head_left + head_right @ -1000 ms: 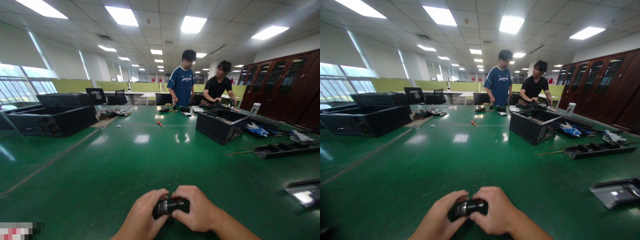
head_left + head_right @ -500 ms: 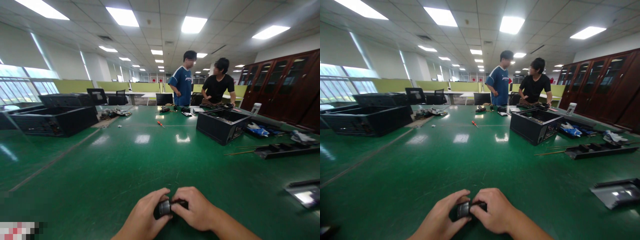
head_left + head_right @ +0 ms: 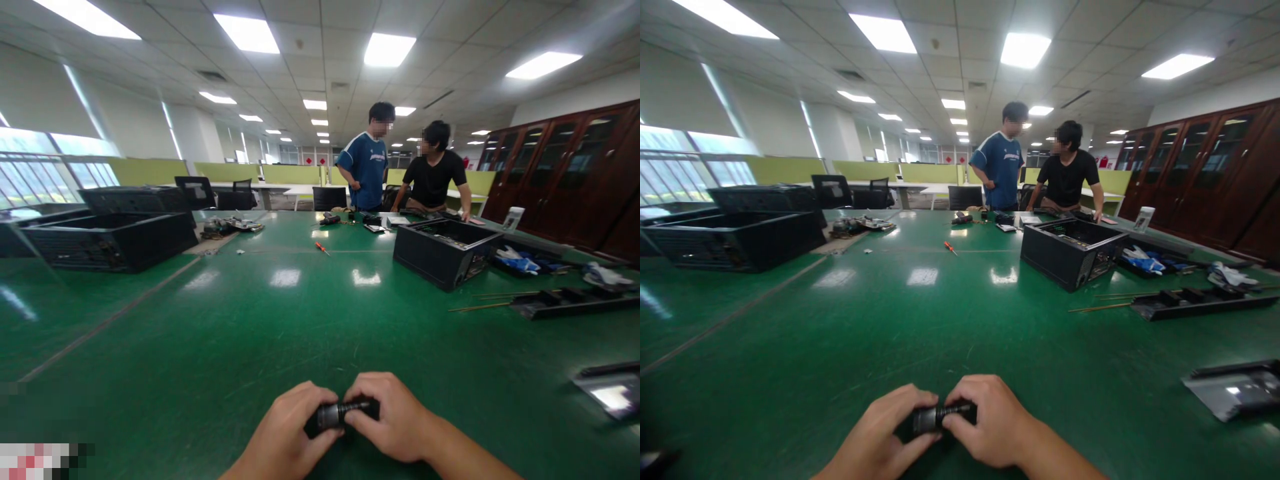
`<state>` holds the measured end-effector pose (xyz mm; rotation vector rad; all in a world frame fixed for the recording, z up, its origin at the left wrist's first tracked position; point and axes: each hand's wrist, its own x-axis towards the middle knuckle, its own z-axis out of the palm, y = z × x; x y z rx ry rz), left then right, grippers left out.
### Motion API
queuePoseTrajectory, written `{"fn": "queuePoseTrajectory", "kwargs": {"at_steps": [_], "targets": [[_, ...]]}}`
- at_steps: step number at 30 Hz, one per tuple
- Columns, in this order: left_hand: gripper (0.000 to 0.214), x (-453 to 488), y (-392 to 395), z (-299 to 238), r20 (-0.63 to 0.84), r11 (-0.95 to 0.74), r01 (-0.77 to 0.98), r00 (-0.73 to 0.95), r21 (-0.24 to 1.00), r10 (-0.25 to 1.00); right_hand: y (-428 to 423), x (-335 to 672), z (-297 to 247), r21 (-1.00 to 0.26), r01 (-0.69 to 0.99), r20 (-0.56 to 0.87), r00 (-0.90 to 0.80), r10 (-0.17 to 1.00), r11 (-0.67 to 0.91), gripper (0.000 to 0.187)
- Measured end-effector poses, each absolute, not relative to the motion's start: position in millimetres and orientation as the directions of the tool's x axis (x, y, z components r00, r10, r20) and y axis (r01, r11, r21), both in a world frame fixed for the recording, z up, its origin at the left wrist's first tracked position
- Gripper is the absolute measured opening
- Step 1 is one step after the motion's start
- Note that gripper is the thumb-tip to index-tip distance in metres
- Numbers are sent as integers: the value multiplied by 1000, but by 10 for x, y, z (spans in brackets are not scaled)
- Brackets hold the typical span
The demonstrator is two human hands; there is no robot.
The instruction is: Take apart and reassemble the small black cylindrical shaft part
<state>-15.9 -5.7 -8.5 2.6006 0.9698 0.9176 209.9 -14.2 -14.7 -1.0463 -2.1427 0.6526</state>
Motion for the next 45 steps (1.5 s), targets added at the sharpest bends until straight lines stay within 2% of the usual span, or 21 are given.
{"fn": "queuePoseTrajectory", "kwargs": {"at_steps": [12, 36, 45], "targets": [[20, -162, -58, -72, 469, -744, 507, 578, 435, 668, -144, 2114, -151, -676, 484, 341, -463, 818, 555, 14], [21, -196, -45, -51, 492, -754, 498, 571, 429, 657, -103, 2174, -147, -617, 514, 381, -469, 797, 597, 10], [22, -209, -33, -37, 495, -753, 504, 568, 422, 658, -88, 2203, -123, -632, 500, 395, -450, 801, 593, 8]]}}
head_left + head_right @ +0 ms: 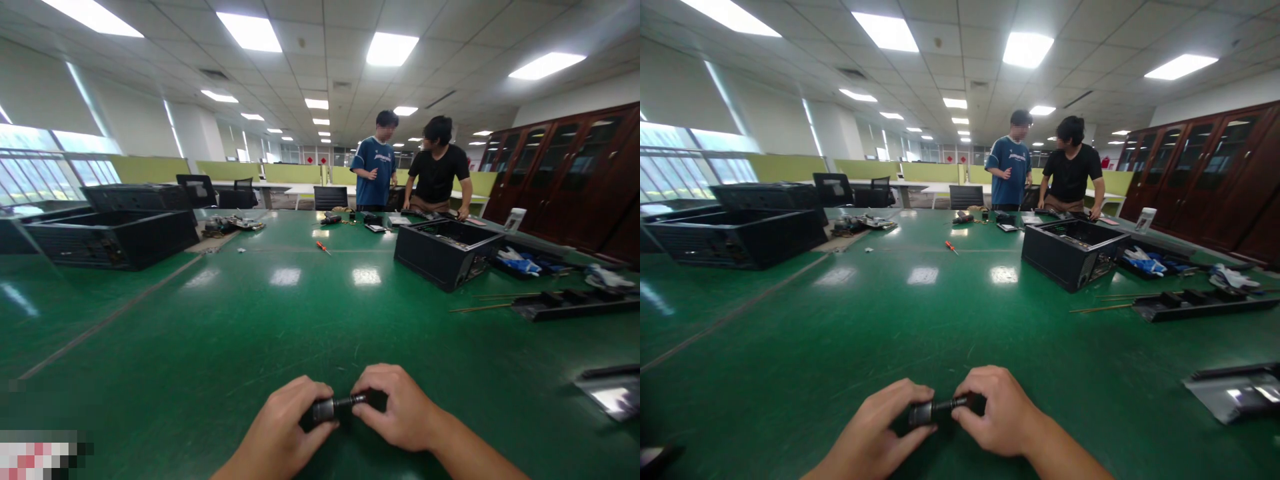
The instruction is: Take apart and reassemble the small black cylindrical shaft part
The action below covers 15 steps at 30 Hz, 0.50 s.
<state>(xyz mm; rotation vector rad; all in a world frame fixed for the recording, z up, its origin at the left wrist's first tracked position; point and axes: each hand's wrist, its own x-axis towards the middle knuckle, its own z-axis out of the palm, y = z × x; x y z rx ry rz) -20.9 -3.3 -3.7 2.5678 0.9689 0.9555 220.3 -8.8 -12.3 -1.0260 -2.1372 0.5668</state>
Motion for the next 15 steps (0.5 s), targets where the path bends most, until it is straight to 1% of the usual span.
{"fn": "queuePoseTrajectory", "kwargs": {"at_steps": [15], "targets": [[25, -223, -36, -13, 521, -757, 517, 551, 400, 652, -68, 2258, -143, -612, 523, 396, -446, 803, 593, 8]]}}
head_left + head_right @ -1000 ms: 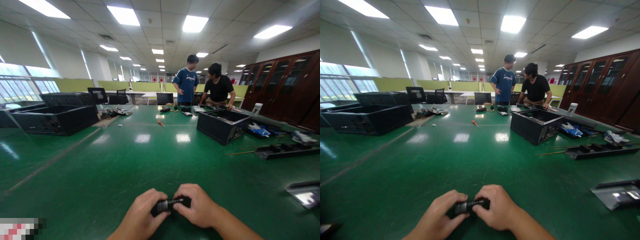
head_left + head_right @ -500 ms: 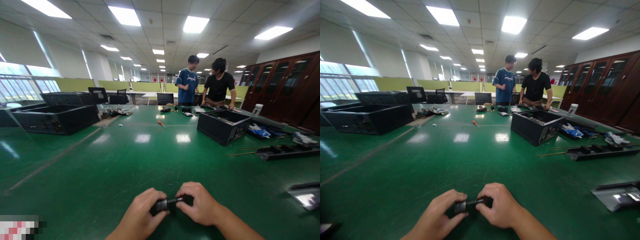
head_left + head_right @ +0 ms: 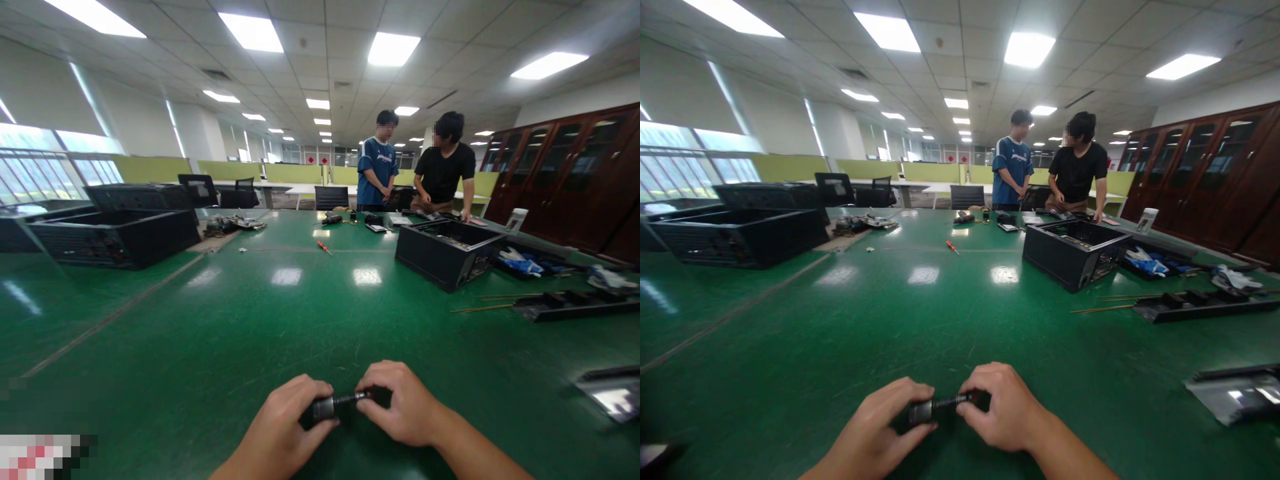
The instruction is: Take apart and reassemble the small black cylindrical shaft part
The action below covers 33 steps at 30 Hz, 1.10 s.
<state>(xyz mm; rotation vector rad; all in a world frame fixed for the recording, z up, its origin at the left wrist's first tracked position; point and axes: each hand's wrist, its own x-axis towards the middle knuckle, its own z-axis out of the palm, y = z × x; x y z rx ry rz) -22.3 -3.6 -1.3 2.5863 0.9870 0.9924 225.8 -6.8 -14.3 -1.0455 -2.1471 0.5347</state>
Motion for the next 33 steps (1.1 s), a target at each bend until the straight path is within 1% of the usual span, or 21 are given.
{"fn": "queuePoseTrajectory", "kwargs": {"at_steps": [8, 14, 18, 21, 23, 24, 25, 27, 29, 33], "targets": [[24, -211, -52, 0, 530, -761, 506, 548, 406, 647, -69, 2288, -148, -607, 542, 381, -443, 811, 581, 6], [25, -229, -50, -15, 506, -756, 510, 563, 410, 654, -68, 2297, -119, -614, 539, 373, -445, 814, 576, 7], [23, -233, -25, -31, 509, -769, 508, 577, 388, 639, -67, 2291, -119, -617, 536, 372, -446, 814, 576, 10], [24, -228, -16, -36, 522, -755, 543, 551, 369, 651, -29, 2367, -114, -627, 538, 356, -446, 821, 564, 12], [26, -224, -17, -27, 521, -722, 582, 512, 374, 683, 36, 2474, -117, -671, 523, 310, -447, 839, 526, 11], [27, -222, -17, -19, 506, -698, 601, 494, 390, 707, 81, 2538, -126, -722, 497, 289, -417, 862, 482, 8], [26, -221, -15, -9, 480, -670, 616, 479, 413, 735, 131, 2602, -144, -789, 449, 258, -378, 889, 419, 7], [22, -226, 5, 11, 406, -606, 640, 452, 473, 794, 236, 2717, -201, -928, 277, 150, -331, 932, 248, 9], [27, -246, 53, 20, 350, -529, 657, 398, 537, 848, 323, 2794, -275, -956, 224, 103, -346, 932, 189, 15], [52, -371, 206, 7, 296, -387, 645, 250, 659, 922, 398, 2847, -382, -978, 163, 63, -368, 928, 131, 21]]}}
